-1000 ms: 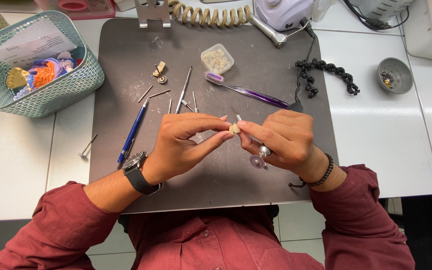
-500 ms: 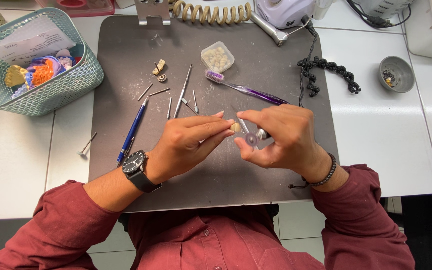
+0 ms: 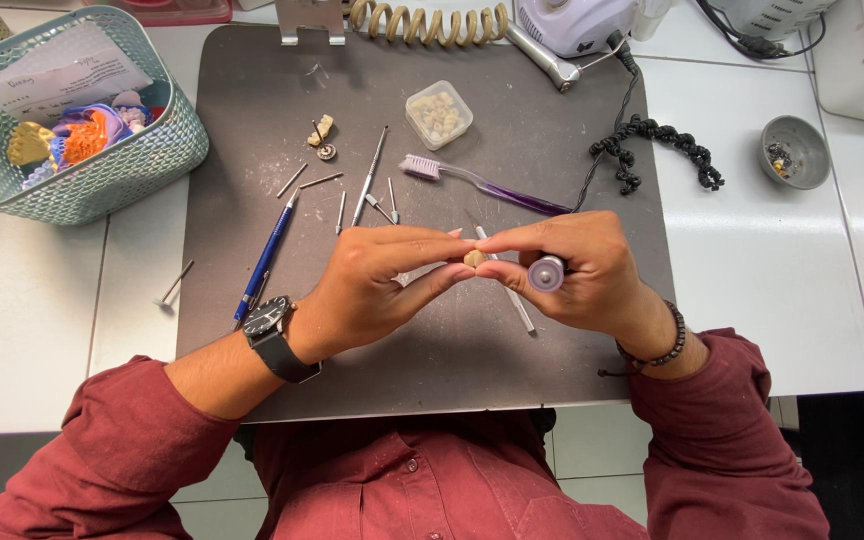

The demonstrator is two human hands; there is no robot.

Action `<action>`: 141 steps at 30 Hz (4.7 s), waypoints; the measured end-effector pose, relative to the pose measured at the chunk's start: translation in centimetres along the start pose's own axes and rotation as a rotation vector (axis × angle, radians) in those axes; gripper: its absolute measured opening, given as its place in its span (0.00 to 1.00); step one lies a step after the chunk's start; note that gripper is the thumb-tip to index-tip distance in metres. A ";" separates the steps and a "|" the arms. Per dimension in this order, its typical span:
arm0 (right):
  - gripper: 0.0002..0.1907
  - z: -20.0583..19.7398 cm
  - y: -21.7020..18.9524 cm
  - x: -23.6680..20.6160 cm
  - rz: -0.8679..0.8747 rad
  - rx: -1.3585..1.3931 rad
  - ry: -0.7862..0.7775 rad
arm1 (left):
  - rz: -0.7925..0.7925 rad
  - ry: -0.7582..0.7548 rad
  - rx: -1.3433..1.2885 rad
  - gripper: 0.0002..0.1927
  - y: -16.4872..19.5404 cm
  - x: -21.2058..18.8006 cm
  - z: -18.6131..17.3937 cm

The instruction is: The person holds a small dental crown/tooth-shaped prosthetic in one hand and uses a rotary grinding tool to grind and shape its surface, repositioning the piece repeatedly to work different sides. They briefly change the tool's bit and continue grinding the prosthetic over the work mat.

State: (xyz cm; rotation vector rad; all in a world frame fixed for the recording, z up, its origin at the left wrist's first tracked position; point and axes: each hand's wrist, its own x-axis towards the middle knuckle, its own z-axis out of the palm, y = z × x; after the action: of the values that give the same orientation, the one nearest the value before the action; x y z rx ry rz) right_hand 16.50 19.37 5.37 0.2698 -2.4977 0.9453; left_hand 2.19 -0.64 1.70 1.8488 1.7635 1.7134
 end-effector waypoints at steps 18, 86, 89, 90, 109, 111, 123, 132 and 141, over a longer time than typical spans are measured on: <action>0.13 0.4 -0.4 0.4 -0.139 -0.023 -0.011 | 0.096 0.044 0.139 0.09 0.1 -0.3 -0.2; 0.39 1.0 -1.8 0.4 -0.010 -0.640 -0.094 | 0.414 -0.200 0.386 0.17 -0.1 -0.1 -1.2; 0.39 1.0 -1.8 0.4 -0.016 -0.641 -0.090 | 0.412 -0.200 0.391 0.16 -0.2 -0.2 -1.1; 0.39 1.0 -1.8 0.4 -0.014 -0.641 -0.092 | 0.412 -0.199 0.391 0.16 -0.2 -0.2 -1.1; 0.36 0.9 -2.0 0.5 -0.013 -0.629 -0.089 | 0.468 -0.214 0.403 0.18 0.0 0.1 -1.3; 0.36 1.0 -2.0 0.5 -0.011 -0.645 -0.093 | 0.469 -0.218 0.404 0.17 0.0 0.0 -1.3; 0.37 1.0 -2.1 0.5 0.005 -0.627 -0.095 | 0.455 -0.214 0.407 0.17 0.0 0.0 -1.3; 0.36 1.1 -2.2 0.4 -0.002 -0.623 -0.078 | 0.433 -0.178 0.403 0.15 -0.1 0.0 -1.1; 0.38 1.0 -2.1 0.4 -0.031 -0.644 -0.056 | 0.451 -0.200 0.405 0.16 0.0 -0.1 -1.2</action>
State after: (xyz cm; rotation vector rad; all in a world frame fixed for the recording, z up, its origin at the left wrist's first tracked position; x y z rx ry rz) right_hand 16.48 17.15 6.11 0.1227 -2.6811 0.0887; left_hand 1.32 -1.42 2.08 2.6525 1.8124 1.2682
